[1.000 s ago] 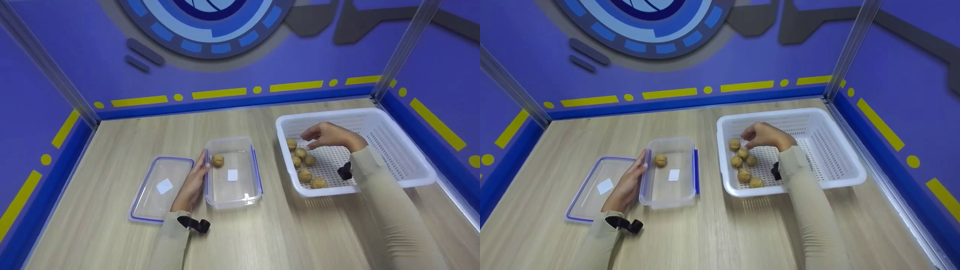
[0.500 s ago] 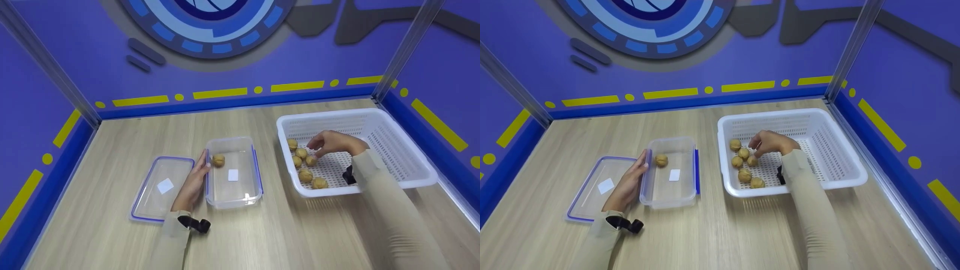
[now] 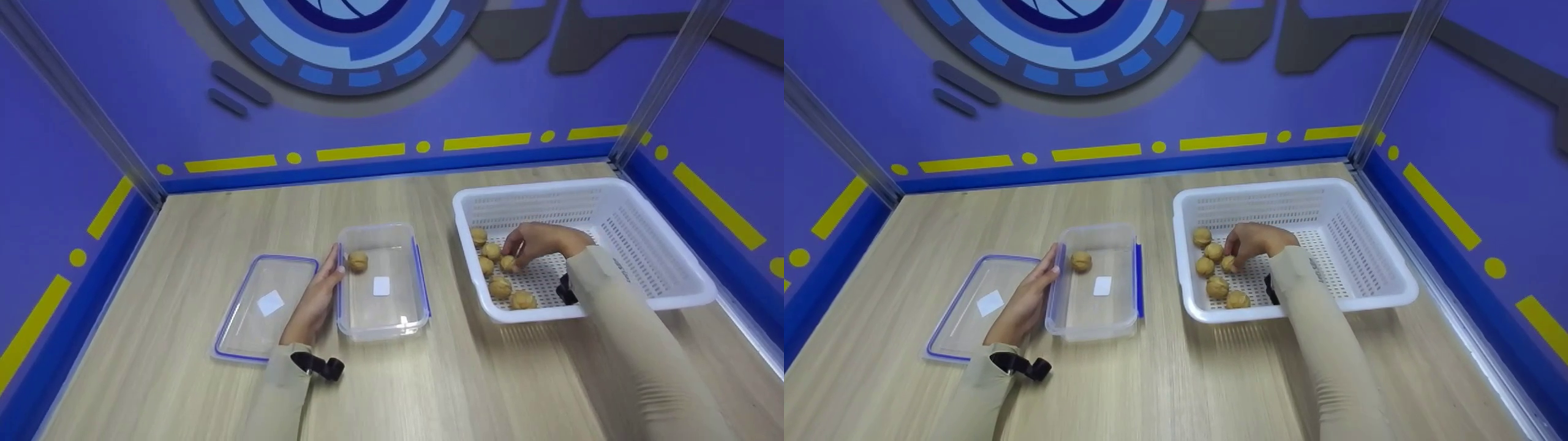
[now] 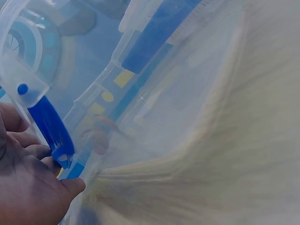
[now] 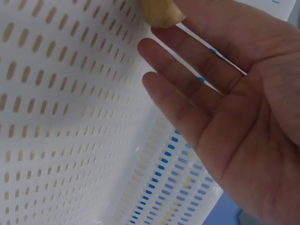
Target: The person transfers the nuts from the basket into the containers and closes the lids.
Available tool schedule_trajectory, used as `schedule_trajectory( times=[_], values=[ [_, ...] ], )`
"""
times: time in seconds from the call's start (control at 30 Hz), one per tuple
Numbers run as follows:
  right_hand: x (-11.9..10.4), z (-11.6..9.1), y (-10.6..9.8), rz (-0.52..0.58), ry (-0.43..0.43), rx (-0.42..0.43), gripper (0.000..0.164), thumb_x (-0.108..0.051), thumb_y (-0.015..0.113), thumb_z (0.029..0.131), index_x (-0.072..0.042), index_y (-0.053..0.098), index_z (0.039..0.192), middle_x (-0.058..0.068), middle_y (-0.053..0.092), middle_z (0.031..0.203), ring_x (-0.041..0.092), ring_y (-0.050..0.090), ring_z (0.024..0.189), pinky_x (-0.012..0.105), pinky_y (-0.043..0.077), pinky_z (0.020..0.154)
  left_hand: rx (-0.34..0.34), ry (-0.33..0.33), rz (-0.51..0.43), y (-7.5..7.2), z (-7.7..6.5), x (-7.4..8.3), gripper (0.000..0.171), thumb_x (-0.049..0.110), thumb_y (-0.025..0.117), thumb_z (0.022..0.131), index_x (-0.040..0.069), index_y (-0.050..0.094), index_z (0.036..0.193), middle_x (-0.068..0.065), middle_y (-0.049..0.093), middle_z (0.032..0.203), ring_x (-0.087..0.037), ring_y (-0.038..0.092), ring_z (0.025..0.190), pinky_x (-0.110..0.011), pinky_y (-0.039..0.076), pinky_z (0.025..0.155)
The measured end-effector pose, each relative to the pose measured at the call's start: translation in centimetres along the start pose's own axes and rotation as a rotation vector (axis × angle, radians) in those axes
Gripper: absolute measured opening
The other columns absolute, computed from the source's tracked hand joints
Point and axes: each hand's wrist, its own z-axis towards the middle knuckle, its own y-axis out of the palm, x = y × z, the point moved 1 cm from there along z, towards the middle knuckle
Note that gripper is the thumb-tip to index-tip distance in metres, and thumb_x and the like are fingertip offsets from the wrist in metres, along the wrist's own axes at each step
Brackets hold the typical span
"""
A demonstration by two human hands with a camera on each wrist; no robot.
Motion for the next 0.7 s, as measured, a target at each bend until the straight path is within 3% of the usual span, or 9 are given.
schedule_trajectory(
  times=[0.17, 0.37, 0.7],
  values=[
    [-0.14, 0.02, 0.04, -0.027, -0.008, -0.003, 0.031, -0.010, 0.076, 0.076, -0.010, 0.070, 0.107, 0.007, 0.070, 0.108, 0.024, 0.063, 0.101, 0.049, 0.050, 0.094, 0.006, -0.012, 0.001, -0.06, -0.02, -0.01, 0.058, 0.020, 0.037, 0.103, 0.020, 0.011, 0.156, -0.002, 0.000, 0.164, -0.023, -0.006, 0.150, -0.042, -0.005, 0.123],
    [-0.03, 0.35, 0.26, -0.079, -0.081, 0.008, 0.033, -0.007, 0.077, 0.073, -0.007, 0.072, 0.106, 0.007, 0.072, 0.100, 0.019, 0.064, 0.092, 0.039, 0.054, 0.083, -0.014, 0.020, 0.000, -0.16, -0.17, -0.08, 0.060, 0.020, 0.038, 0.103, 0.016, 0.010, 0.155, -0.005, -0.001, 0.163, -0.026, -0.006, 0.150, -0.042, -0.004, 0.123],
    [-0.41, 0.19, 0.20, -0.080, -0.052, -0.001, 0.027, -0.011, 0.076, 0.075, -0.012, 0.074, 0.102, 0.003, 0.071, 0.099, 0.017, 0.062, 0.091, 0.039, 0.053, 0.085, 0.019, -0.021, 0.020, 0.02, -0.32, 0.19, 0.059, 0.024, 0.039, 0.103, 0.021, 0.012, 0.155, -0.002, 0.001, 0.164, -0.024, -0.005, 0.150, -0.043, -0.004, 0.123]
  ],
)
